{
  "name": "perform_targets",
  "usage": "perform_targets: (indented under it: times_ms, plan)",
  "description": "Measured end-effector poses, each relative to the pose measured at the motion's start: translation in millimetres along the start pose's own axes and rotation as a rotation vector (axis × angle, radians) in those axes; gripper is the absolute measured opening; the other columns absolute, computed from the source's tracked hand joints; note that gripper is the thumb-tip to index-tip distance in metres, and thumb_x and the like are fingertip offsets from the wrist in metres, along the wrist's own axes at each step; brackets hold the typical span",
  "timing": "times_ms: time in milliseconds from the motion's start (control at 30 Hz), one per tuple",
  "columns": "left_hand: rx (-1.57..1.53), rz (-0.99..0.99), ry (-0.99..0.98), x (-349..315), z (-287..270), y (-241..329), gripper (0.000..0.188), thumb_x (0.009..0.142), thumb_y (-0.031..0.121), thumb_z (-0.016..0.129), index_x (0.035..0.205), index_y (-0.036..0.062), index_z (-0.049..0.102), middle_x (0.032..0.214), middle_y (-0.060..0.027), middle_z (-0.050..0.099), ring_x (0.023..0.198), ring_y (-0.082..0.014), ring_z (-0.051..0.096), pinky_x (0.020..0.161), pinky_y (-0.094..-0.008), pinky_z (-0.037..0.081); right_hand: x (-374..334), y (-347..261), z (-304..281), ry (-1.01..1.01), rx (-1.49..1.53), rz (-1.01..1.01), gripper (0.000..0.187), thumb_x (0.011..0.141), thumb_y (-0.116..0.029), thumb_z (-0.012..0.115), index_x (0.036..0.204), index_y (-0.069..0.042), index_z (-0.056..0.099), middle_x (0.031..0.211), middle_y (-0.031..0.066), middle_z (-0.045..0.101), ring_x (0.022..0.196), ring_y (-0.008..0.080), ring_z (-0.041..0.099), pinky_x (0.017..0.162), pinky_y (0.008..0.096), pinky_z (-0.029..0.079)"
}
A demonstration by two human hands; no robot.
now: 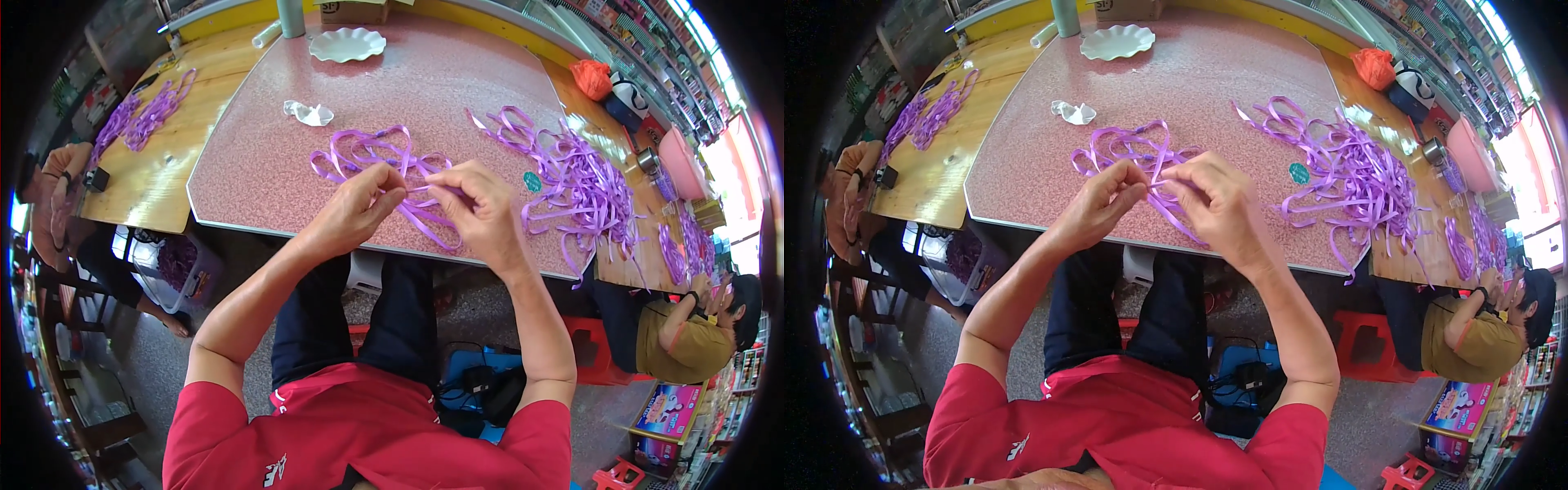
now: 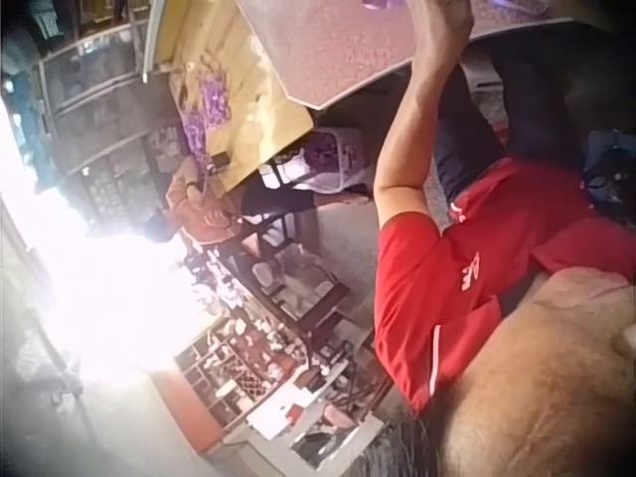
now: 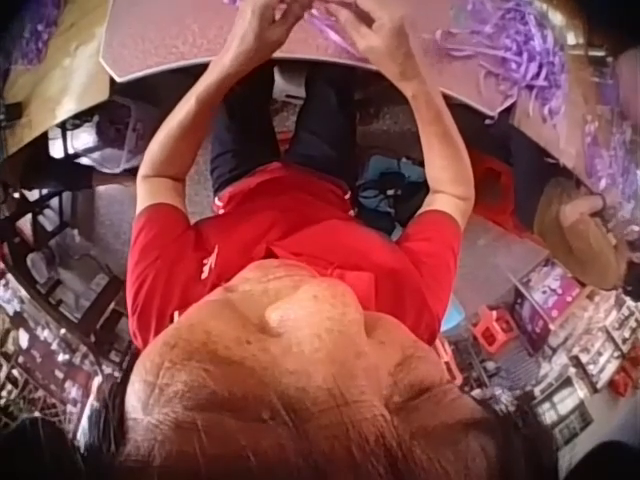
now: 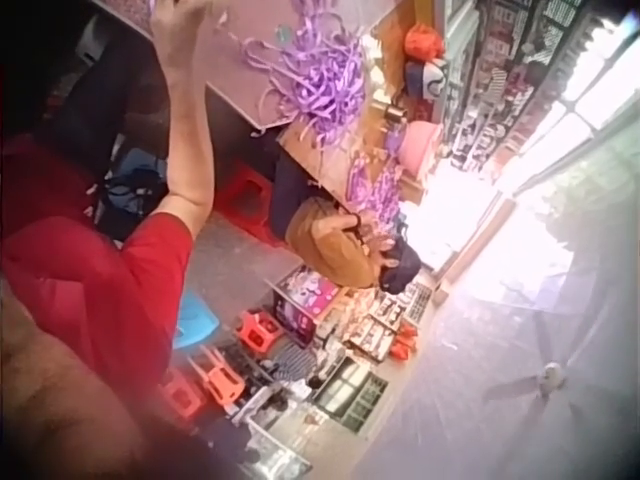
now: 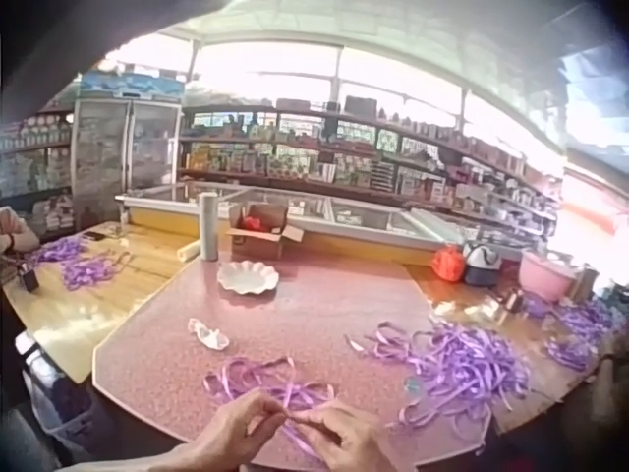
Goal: Untangling and organizing purple ribbons on a table.
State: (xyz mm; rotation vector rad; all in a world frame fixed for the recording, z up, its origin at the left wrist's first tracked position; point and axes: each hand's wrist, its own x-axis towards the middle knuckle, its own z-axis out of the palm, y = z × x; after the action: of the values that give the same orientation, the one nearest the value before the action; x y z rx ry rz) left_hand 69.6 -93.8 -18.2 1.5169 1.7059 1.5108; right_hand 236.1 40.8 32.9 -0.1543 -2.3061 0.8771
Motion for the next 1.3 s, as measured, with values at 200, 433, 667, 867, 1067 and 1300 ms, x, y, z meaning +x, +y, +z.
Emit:
perform_targets:
  times_ms: [200, 433, 667, 867, 1067, 1300]
  plan:
    - [-0.81, -0.144, -0.142, 2, -9, 16, 0.012, 0.1, 0.016, 0.056, 0.099, 0.005, 0.06, 0.104, -0.0057, 0.064, 0.095, -0.0106, 0.055, 0.085, -0.0276, 0.044, 6, 27, 2, 0.072, 0.218, 0.045, 0.012, 0.084, 0.004, 0.07, 0.096, -0.001, 0.071, 0.087, 0.005, 0.065, 0.079, 0.0116, 0.061, 0.07, 0.0237, 0.048]
    - [0.108, 0.373, 0.189, 11, 5, 25, 0.009, 0.091, 0.008, 0.064, 0.098, 0.0041, 0.06, 0.111, -0.0081, 0.064, 0.104, -0.0217, 0.057, 0.091, -0.0362, 0.045, -5, 14, 17, 0.063, 0.303, 0.17, 0.007, 0.089, -0.003, 0.07, 0.095, 0.0, 0.071, 0.083, 0.0007, 0.063, 0.075, 0.0066, 0.056, 0.063, 0.0205, 0.044]
    - [0.589, 0.627, 0.062, 11, 2, 33, 0.028, 0.077, 0.001, 0.072, 0.101, 0.0048, 0.058, 0.111, -0.0107, 0.06, 0.111, -0.0325, 0.057, 0.087, -0.0439, 0.045, -10, 20, 16, 0.027, 0.509, 0.381, 0.015, 0.092, -0.015, 0.071, 0.094, -0.001, 0.073, 0.08, -0.0038, 0.063, 0.074, 0.0032, 0.053, 0.062, 0.0187, 0.041]
    - [0.638, 0.69, 0.194, 0, 12, 28, 0.026, 0.077, 0.001, 0.073, 0.099, 0.0047, 0.059, 0.111, -0.0109, 0.057, 0.109, -0.0312, 0.056, 0.087, -0.0432, 0.045, -8, 1, 23, 0.098, 0.452, 0.375, 0.012, 0.093, -0.012, 0.068, 0.095, 0.0, 0.072, 0.081, -0.0035, 0.063, 0.073, 0.0021, 0.053, 0.063, 0.0195, 0.043]
    - [0.286, 0.475, 0.33, -3, 17, 25, 0.012, 0.087, 0.006, 0.066, 0.097, 0.004, 0.06, 0.103, -0.0129, 0.058, 0.095, -0.0254, 0.057, 0.082, -0.0363, 0.046, -10, -13, 33, 0.282, 0.562, 0.32, 0.009, 0.094, -0.007, 0.064, 0.096, 0.001, 0.068, 0.079, -0.0051, 0.058, 0.069, 0.0006, 0.048, 0.06, 0.0181, 0.04]
    - [-0.669, -0.21, 0.067, 2, 4, 22, 0.016, 0.097, 0.02, 0.063, 0.103, 0.0047, 0.061, 0.093, 0.0018, 0.061, 0.09, -0.0059, 0.055, 0.083, -0.0244, 0.044, -6, -10, 23, 0.12, 0.078, -0.042, 0.008, 0.088, 0.0, 0.062, 0.095, -0.003, 0.066, 0.082, 0.002, 0.061, 0.069, 0.0091, 0.056, 0.06, 0.0237, 0.045]
